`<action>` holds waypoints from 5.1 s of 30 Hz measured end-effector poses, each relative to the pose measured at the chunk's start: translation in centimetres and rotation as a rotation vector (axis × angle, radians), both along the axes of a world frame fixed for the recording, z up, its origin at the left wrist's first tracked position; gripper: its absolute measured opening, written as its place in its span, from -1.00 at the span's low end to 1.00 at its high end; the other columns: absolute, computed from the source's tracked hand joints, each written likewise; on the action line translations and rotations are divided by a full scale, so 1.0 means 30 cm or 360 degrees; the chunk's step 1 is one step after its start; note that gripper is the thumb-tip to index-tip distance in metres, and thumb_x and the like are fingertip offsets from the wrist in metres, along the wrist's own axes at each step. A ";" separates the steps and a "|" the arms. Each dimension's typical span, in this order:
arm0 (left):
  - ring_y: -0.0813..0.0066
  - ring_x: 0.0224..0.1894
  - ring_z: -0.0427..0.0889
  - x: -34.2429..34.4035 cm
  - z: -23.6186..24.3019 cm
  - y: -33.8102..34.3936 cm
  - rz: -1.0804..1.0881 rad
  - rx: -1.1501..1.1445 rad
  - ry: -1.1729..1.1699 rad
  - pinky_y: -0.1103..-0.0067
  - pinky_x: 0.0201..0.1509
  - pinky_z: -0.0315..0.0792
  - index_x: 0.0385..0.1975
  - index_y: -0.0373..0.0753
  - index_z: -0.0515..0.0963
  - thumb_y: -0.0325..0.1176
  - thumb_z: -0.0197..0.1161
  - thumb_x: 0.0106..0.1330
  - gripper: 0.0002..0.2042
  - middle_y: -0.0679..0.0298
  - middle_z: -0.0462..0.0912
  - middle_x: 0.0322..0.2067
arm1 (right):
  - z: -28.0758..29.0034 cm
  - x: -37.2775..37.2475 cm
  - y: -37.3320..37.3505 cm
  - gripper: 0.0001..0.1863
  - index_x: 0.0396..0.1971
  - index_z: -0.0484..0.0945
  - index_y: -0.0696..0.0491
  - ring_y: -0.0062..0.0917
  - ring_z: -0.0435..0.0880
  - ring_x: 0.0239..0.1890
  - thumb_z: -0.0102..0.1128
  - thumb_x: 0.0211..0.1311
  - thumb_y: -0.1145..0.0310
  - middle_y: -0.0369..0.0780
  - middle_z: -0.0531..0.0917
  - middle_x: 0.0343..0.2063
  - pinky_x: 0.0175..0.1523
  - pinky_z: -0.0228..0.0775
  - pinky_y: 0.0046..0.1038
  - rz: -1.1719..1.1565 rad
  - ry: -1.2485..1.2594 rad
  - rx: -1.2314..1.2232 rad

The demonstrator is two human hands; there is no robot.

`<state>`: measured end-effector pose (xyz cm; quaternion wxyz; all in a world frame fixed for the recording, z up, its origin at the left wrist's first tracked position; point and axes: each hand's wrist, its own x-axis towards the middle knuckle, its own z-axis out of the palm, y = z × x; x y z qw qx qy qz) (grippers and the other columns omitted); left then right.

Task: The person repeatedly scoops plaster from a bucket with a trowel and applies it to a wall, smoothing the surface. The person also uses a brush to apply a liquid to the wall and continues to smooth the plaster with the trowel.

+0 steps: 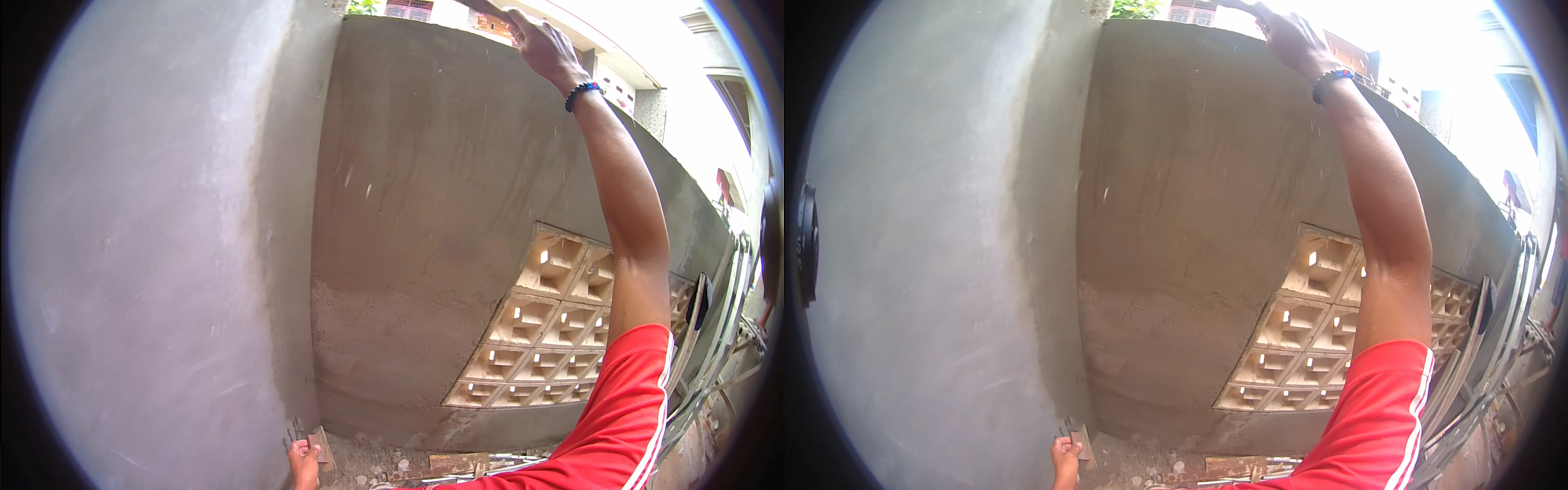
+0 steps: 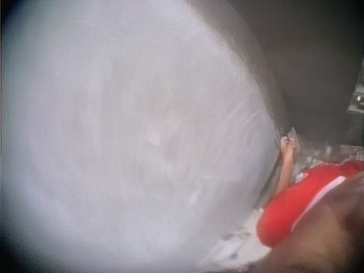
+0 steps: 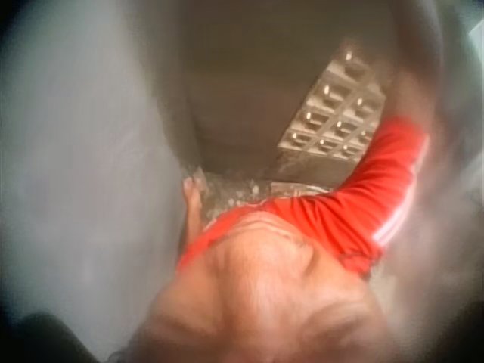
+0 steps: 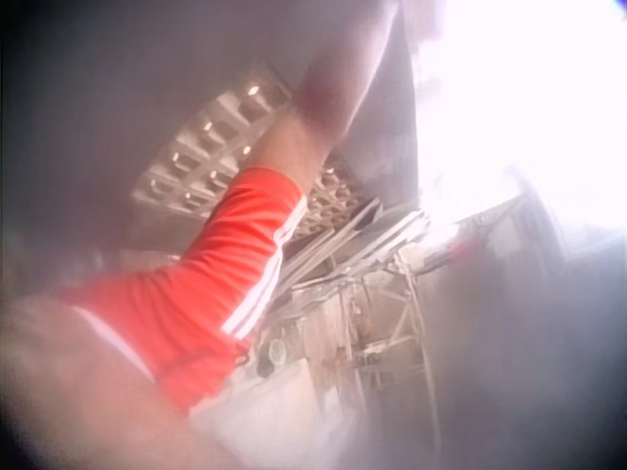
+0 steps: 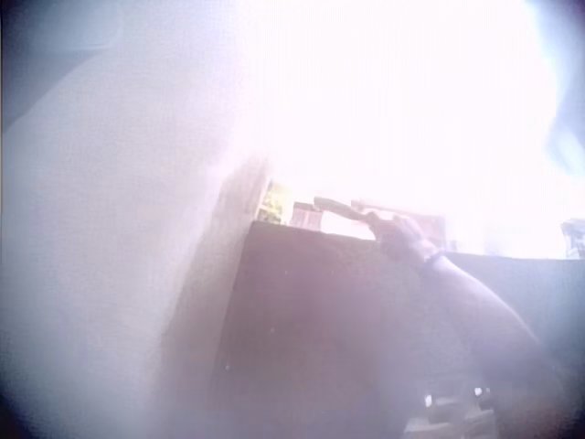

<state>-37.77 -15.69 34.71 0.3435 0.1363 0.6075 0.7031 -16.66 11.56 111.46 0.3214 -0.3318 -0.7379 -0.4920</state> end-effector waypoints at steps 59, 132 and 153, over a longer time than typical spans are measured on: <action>0.54 -0.33 0.51 0.514 0.225 0.010 -0.0515 -0.0069 0.0063 0.55 -0.33 0.39 -0.06 -0.20 0.30 -0.55 0.16 0.13 -0.64 0.31 0.55 -0.34 | -2.536 1.332 -0.510 -0.75 -0.39 0.61 0.13 -0.04 0.59 -0.22 0.09 0.12 0.26 0.08 0.61 -0.39 -0.09 0.40 -0.15 -0.0711 0.1197 -0.2385; -0.06 0.04 0.44 -0.126 0.308 0.282 -0.0799 -0.0673 0.1985 0.27 0.11 0.34 0.08 -0.24 0.41 -0.32 0.07 0.31 -0.64 -0.07 0.50 -0.02 | -2.312 1.044 0.039 -0.63 -0.03 0.37 0.21 -0.58 0.50 -0.20 0.15 0.17 0.44 -0.23 0.53 -0.22 -0.17 0.41 -0.52 0.0837 0.2591 -0.1213; 0.14 -0.21 0.57 -0.429 0.837 0.010 0.1734 -0.0417 0.3044 0.28 -0.10 0.46 -0.23 -0.32 0.53 -0.34 0.14 0.32 -0.82 0.10 0.59 -0.25 | -0.400 0.182 0.605 -0.64 -0.11 0.51 0.19 -0.13 0.56 -0.09 0.17 0.10 0.33 -0.01 0.59 -0.17 0.04 0.38 -0.26 0.0682 0.0365 0.0448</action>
